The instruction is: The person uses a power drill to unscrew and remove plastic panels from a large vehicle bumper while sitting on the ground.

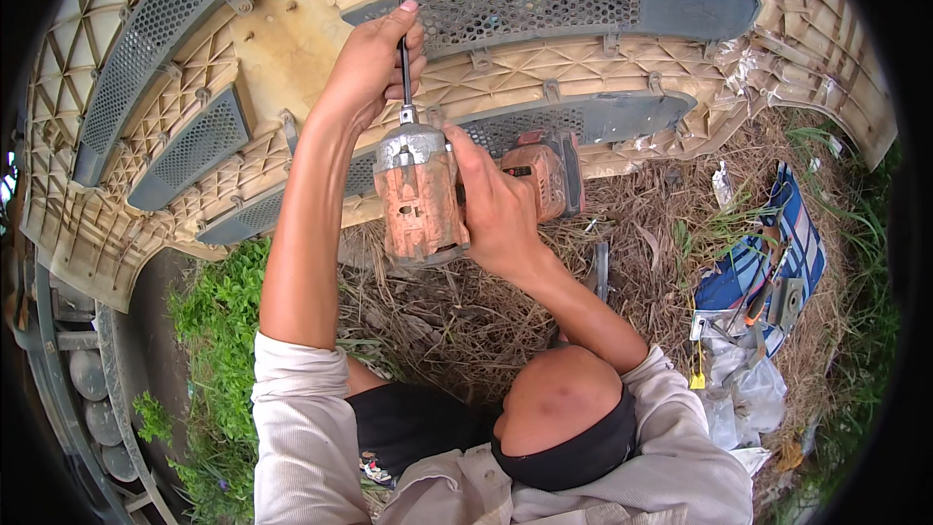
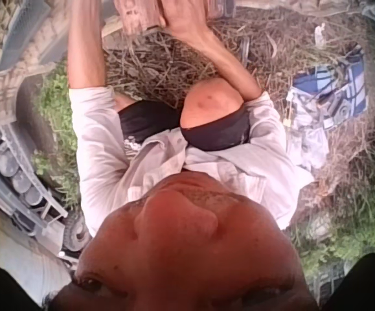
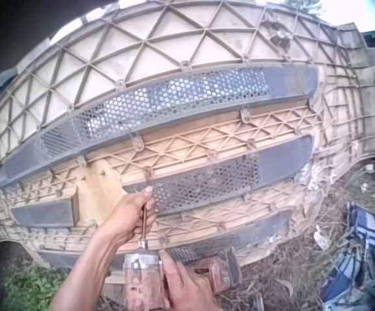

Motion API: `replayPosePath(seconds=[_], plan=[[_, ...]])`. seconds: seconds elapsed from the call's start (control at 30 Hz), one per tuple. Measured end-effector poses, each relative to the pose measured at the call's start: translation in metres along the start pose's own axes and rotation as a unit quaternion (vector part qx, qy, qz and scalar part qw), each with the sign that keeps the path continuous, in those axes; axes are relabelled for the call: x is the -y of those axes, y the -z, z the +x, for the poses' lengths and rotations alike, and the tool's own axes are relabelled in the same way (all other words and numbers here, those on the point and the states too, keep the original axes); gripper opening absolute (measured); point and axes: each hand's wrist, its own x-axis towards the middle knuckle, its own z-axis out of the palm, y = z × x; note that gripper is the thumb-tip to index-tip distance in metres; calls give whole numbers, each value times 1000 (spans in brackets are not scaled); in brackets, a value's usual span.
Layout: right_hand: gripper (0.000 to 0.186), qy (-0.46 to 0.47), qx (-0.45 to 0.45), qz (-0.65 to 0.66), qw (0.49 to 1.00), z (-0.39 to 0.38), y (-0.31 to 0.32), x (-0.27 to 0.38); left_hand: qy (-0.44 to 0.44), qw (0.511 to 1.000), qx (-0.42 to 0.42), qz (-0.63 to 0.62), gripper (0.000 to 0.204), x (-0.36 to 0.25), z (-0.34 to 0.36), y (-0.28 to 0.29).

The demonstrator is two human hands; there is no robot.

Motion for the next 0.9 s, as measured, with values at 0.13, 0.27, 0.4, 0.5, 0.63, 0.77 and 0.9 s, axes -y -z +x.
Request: replayPosePath(seconds=[0.13,0.27,0.4,0.5,0.63,0.77,0.9], plan=[[103,-90,12,170,981,8,3,19,1,983,35,-180,40,5,5,-18],[104,-111,-32,276,954,6,-3,16,-32,975,20,-217,40,8,13,-34],[102,-92,-41,257,961,-2,-7,5,-52,979,-10,-198,42,14,6,-34],[100,-43,-57,160,985,-3,4,0,-67,982,-30,-173,44,13,-2,-37],[83,-54,-61,217,973,-28,12,-21,-93,984,-16,-151,55,-3,-27,-53],[45,-47,-67,184,979,-48,8,-29,-134,971,-23,-197,55,-33,-27,-46],[44,-168,-58,266,948,-64,17,-23,-131,949,61,-280,38,-45,-11,-32]])
